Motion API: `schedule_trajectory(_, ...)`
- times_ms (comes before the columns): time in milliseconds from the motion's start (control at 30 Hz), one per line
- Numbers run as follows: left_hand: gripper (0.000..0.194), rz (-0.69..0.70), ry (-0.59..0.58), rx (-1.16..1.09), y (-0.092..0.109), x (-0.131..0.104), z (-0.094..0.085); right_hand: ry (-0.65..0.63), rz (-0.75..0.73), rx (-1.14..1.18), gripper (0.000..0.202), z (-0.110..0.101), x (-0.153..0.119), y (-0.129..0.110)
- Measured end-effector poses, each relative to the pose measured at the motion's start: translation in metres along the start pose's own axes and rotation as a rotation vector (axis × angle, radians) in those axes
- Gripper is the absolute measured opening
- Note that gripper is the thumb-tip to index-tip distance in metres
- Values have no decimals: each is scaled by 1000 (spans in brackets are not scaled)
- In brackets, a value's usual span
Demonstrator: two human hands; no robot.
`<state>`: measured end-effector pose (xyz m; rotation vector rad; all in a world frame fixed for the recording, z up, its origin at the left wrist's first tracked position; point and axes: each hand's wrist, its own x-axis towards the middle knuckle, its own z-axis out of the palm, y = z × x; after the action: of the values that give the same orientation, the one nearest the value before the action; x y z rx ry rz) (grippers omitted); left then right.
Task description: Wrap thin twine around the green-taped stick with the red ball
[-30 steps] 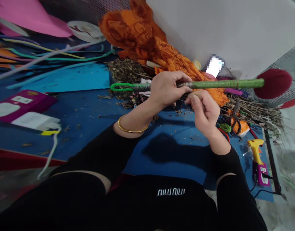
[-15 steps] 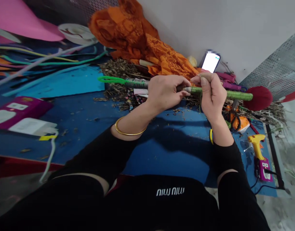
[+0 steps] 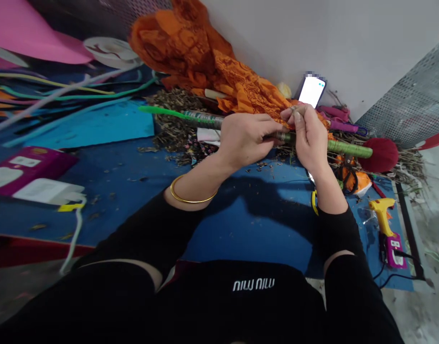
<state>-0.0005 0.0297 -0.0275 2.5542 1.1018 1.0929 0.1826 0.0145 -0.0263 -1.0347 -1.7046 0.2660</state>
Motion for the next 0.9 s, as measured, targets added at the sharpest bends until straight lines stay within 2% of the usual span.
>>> schedule_trajectory(133, 32, 28, 24, 43, -7, 0, -5, 50, -17, 161, 42, -10, 5, -4)
schedule_trajectory(233, 29, 20, 43, 84, -15, 1, -15, 56, 193, 342, 36, -37, 9, -15)
schedule_trajectory(333, 25, -39, 75, 123, -26, 3, -32, 55, 374, 430, 33, -76, 11, -26)
schedule_trajectory(400, 23, -30, 113, 115, -34, 4, -44, 155, 352, 402, 28, -101, 11, -28)
schedule_trajectory(500, 20, -50, 142, 144, -43, 4, -58, 370, 258, 267, 18, -131, 12, -17)
schedule_trajectory(600, 19, -64, 114, 170, -47, 3, -66, 587, 302, 91, 34, -148, 17, 2)
schedule_trajectory(667, 19, -63, 79, 169, -47, 3, -68, 672, 387, 4, 44, -155, 23, 15)
schedule_trajectory(767, 17, -72, 59, 99, -48, 0, -70, 659, 499, -37, 48, -165, 31, 34)
schedule_trajectory(833, 17, -77, 70, -5, -49, -2, -72, 574, 587, -69, 49, -171, 32, 48)
schedule_trajectory(900, 15, -75, 62, -136, -48, -3, -73, 480, 602, -159, 46, -173, 28, 62)
